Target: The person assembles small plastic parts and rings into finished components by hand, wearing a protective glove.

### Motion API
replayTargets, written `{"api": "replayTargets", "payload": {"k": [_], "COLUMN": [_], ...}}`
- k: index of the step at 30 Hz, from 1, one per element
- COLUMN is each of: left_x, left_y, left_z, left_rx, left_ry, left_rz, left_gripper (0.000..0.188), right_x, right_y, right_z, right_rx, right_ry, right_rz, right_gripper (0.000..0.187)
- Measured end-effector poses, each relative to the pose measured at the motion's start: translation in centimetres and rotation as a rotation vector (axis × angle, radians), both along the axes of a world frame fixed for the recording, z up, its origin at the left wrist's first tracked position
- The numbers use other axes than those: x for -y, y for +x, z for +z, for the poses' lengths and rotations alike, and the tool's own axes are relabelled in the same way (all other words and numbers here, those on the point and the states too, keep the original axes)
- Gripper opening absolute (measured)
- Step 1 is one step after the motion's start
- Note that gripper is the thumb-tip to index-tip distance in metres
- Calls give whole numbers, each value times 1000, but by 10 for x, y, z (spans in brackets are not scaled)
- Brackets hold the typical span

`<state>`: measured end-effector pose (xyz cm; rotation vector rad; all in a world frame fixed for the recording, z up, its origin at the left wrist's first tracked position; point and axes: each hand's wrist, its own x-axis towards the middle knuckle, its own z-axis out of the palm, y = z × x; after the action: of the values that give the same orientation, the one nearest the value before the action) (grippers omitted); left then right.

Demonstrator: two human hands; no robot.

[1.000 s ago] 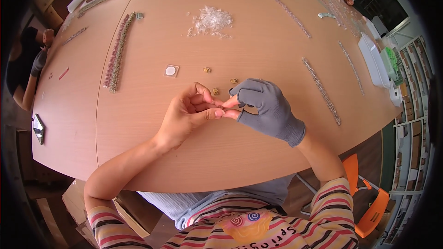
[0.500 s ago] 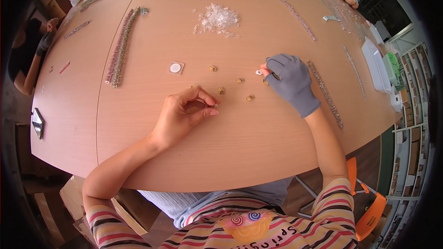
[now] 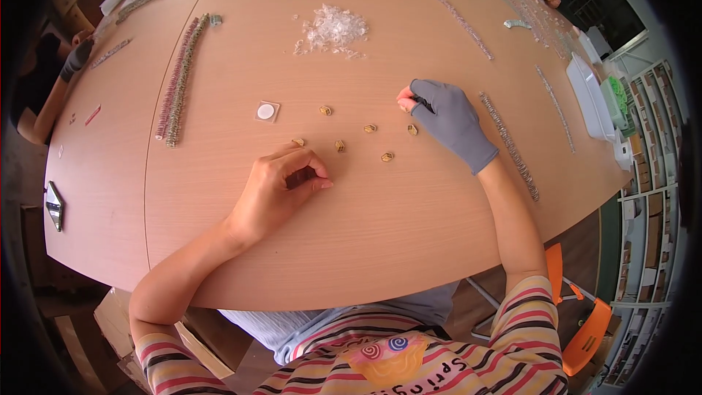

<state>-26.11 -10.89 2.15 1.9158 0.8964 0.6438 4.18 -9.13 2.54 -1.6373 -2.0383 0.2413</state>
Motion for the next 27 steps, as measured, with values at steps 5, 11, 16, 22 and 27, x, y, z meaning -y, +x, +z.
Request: {"api": "replayTargets", "payload": {"k": [5,11,16,22,27], "left_x": [-2,-3,-5,-11,-5], "left_y": [0,2,0,-14,-30], "left_z": [-5,-8,-4,-2,7], "left_rx": [34,56,21,168,60], "left_ry": [71,296,183,-136,-126], "left_rz": [-4,-26,-12,37,-59], "left_gripper": [8,9,13,18,20], "right_x": [-4,4,22,54,49], "right_y": [12,4,-16,-70,-74], "right_z": [-2,-3,9,10,3], "right_rx": [-4,-150,-111,72,162], "right_ry": [2,83,177,236,287], "right_rz": [-27,-52,110,436,482], "right_gripper": [17,12,11,14,14]}}
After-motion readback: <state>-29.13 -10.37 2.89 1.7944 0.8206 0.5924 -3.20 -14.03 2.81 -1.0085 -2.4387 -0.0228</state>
